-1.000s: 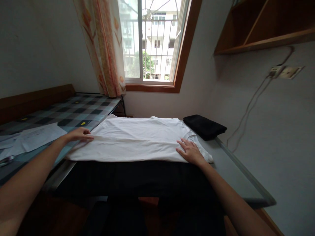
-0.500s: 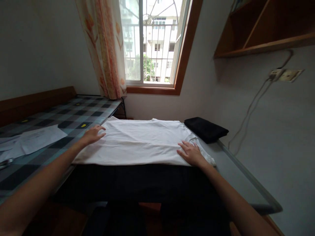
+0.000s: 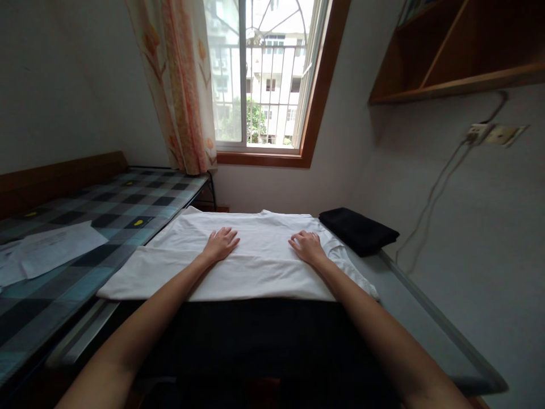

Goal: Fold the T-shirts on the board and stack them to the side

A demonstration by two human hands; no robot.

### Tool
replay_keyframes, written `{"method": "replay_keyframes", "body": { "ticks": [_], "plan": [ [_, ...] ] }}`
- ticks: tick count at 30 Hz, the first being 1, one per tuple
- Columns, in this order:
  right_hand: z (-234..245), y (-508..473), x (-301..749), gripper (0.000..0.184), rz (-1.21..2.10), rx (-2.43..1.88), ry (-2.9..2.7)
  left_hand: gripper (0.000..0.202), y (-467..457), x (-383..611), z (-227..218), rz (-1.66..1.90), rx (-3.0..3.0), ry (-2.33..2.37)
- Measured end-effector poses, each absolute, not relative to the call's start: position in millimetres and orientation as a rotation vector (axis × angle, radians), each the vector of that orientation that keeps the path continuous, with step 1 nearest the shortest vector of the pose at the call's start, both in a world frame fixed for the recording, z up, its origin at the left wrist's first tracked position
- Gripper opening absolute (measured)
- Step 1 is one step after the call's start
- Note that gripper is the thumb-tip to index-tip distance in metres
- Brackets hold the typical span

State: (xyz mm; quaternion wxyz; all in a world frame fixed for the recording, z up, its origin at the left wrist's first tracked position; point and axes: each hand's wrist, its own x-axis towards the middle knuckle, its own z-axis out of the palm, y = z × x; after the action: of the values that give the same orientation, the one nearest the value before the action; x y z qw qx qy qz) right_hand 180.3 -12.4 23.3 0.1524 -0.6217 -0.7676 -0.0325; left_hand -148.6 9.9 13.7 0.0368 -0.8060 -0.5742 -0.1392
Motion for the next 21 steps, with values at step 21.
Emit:
{"method": "replay_keyframes", "body": {
  "ticks": [21],
  "plan": [
    [29.5, 118.4, 214.2, 0.047, 0.068, -2.294, -1.689, 0.036, 12.2, -151.1, 2.5, -0.598, -2.418, -1.759]
  ]
}}
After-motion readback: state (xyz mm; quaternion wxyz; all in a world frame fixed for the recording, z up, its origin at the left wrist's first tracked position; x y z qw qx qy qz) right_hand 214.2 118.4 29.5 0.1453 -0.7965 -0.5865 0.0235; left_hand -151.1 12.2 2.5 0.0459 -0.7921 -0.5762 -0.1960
